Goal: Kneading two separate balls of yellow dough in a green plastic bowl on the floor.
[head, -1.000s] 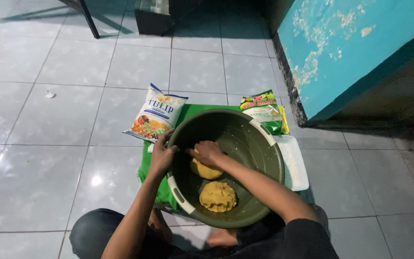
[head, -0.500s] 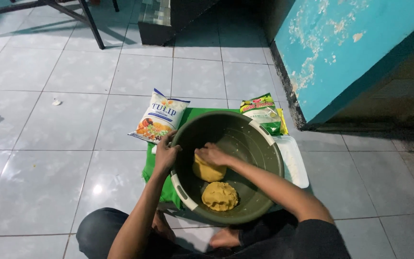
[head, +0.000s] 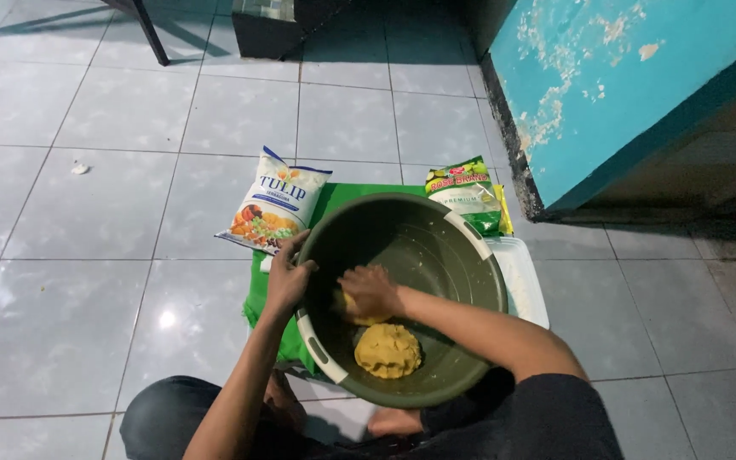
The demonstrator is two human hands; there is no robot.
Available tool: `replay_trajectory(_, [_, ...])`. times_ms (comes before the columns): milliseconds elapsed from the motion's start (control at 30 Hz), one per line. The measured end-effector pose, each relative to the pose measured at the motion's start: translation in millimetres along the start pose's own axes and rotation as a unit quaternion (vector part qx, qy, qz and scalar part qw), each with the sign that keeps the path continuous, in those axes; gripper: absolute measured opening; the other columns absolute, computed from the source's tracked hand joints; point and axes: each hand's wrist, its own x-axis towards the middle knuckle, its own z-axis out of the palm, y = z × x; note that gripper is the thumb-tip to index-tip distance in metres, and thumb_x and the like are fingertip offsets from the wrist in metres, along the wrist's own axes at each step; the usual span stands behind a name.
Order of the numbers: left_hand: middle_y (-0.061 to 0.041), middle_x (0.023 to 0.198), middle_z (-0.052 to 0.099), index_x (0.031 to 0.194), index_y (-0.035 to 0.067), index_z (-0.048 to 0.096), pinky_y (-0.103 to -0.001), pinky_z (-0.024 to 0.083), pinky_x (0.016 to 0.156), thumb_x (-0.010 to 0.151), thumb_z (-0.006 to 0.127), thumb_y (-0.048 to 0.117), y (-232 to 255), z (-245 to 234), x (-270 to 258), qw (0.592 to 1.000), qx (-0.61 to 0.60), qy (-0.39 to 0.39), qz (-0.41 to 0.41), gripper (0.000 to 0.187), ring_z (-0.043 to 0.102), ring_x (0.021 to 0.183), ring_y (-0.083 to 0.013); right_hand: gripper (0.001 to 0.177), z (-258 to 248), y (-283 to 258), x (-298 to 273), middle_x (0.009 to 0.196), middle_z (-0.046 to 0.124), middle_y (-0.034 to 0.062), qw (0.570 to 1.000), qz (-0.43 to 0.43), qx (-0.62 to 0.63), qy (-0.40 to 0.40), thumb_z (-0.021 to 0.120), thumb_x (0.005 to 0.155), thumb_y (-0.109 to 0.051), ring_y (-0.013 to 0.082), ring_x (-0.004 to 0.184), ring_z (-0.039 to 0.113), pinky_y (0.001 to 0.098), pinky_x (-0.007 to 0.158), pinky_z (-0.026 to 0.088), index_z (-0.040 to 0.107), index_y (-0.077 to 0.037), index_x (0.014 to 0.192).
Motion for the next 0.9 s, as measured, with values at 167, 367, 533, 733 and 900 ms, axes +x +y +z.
replay_trajectory(167, [-0.018, 0.128, 0.068, 0.137, 0.016, 0.064, -0.050, 0.043, 0.110, 0.063, 0.068, 0.004, -2, -1, 0, 1.000, -0.019, 0.004, -0.017, 0.075, 0.060, 0.125, -0.0403, 0.032, 26, 10, 11, 0.079, 0.059, 0.0032, 0.995, 0.085, -0.015, 0.040, 0.060, 0.067, -0.035, 0.0288, 0.065, 0.062, 0.0431, 0.046, 0.044, 0.067, -0.017, 0.093])
replay_trajectory(367, [-0.025, 0.131, 0.064, 0.139, 0.012, 0.062, -0.054, 0.042, 0.110, 0.067, 0.066, 0.004, 2, -1, -7, 0.999, -0.039, 0.002, 0.003, 0.073, 0.056, 0.127, -0.0458, 0.056, -84, 19, 35, 0.109, 0.067, 0.0238, 0.936, 0.141, 0.232, -0.225, 0.050, 0.091, -0.052, 0.0464, 0.104, 0.065, 0.0588, 0.075, 0.053, 0.064, -0.002, 0.112])
replay_trajectory(533, [-0.025, 0.132, 0.063, 0.140, 0.011, 0.061, -0.053, 0.043, 0.110, 0.067, 0.065, 0.001, 4, 0, -13, 0.999, -0.042, 0.013, -0.003, 0.074, 0.057, 0.127, -0.0455, 0.077, -81, 23, 46, 0.103, 0.074, 0.0295, 0.911, 0.205, 0.292, -0.206, 0.032, 0.101, -0.062, 0.0540, 0.102, 0.065, 0.0589, 0.084, 0.053, 0.073, 0.003, 0.095])
replay_trajectory(733, [-0.026, 0.131, 0.064, 0.138, 0.008, 0.062, -0.052, 0.044, 0.109, 0.064, 0.065, -0.002, 3, 1, -14, 0.997, -0.067, 0.022, -0.008, 0.075, 0.059, 0.125, -0.0440, 0.062, -40, -7, 13, 0.120, 0.060, 0.0230, 0.956, 0.179, 0.189, -0.134, 0.039, 0.101, -0.063, 0.0454, 0.111, 0.061, 0.0555, 0.087, 0.052, 0.068, -0.009, 0.105])
replay_trajectory(900, [-0.024, 0.128, 0.066, 0.137, 0.009, 0.064, -0.050, 0.045, 0.108, 0.064, 0.067, 0.000, 1, 1, -10, 0.998, -0.053, 0.023, 0.002, 0.074, 0.060, 0.125, -0.0428, 0.083, -14, 8, 18, 0.103, 0.058, 0.0061, 0.993, 0.062, 0.072, -0.077, 0.064, 0.056, -0.089, 0.0342, 0.100, 0.062, 0.0504, 0.063, 0.053, 0.071, -0.020, 0.102])
